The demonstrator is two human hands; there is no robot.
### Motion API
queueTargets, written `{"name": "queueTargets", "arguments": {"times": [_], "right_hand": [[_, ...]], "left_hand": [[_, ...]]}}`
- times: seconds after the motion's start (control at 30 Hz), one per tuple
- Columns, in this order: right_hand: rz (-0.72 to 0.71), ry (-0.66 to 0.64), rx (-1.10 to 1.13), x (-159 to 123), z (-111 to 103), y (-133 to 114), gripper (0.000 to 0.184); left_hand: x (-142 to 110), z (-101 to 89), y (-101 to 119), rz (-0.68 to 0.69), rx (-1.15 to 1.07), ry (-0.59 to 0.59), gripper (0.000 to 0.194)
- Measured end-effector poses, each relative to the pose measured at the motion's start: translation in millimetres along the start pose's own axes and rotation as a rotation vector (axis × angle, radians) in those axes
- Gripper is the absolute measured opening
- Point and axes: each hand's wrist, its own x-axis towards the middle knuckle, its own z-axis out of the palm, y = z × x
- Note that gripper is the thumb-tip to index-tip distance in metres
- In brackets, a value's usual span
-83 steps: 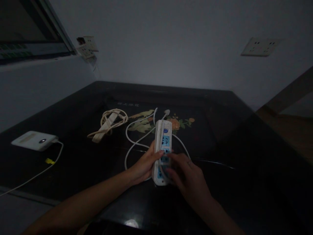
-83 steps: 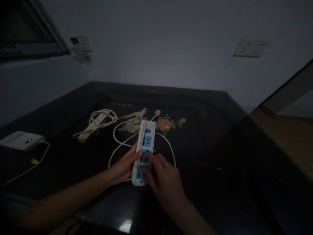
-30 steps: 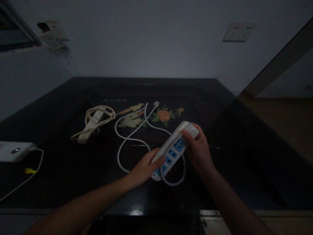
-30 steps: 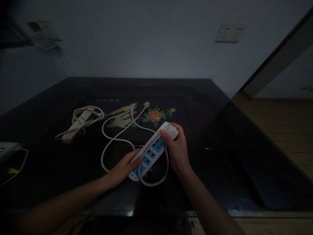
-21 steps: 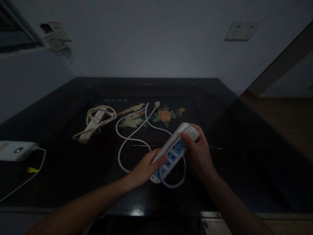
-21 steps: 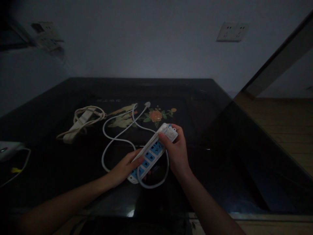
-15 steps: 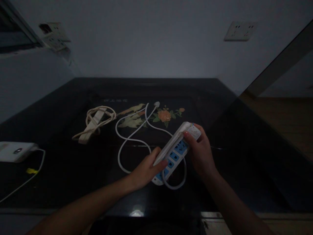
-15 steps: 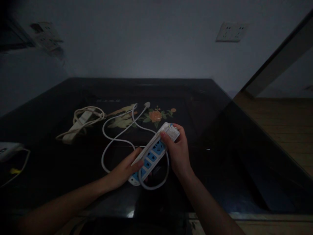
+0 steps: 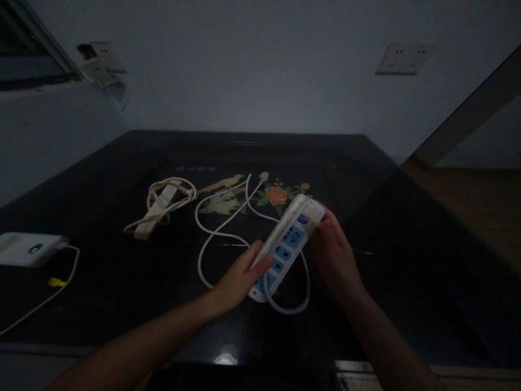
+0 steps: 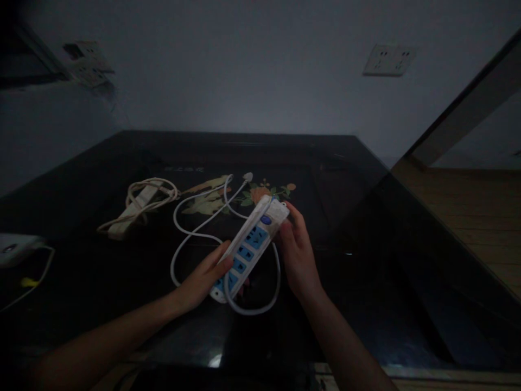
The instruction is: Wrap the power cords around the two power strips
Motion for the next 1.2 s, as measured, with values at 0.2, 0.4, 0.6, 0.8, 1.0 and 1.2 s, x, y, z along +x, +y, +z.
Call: {"name": "queueTargets", "arguments": {"times": [0.2, 0.4, 0.6, 0.8, 1.0, 1.2], "right_hand": [[0.084, -0.437, -0.37, -7.2, 5.7, 4.4, 0.041], [0.103, -0.783, -0.713, -16.6, 9.5, -6.5, 0.026], [-0.126, -0.586, -0.786, -4.8, -5.5, -19.9, 0.03], [-0.206, -0.389, -0.801, 2.6, -16.2, -26.9, 0.032], [-0.185, -0.292, -0.778, 9.6, -17.9, -28.6, 0.03], [-0.092, -0.396, -0.661, 18.4, -33.6, -31.7, 0.031]], "left_hand": [[9.1, -11.9, 13.9, 0.119, -0.147, 0.159, 0.053], [19.4, -27.1, 15.2, 0.189, -0.173, 0.27, 0.045], [26.8, -35.9, 13.8, 0.234, -0.219, 0.321, 0.046], [22.6, -29.3, 17.4, 0.252, -0.285, 0.317, 0.044], [17.3, -24.7, 20.3, 0.278, -0.373, 0.213, 0.047], [10.1, -26.0, 19.6, 0.27, -0.468, 0.027, 0.051]]}}
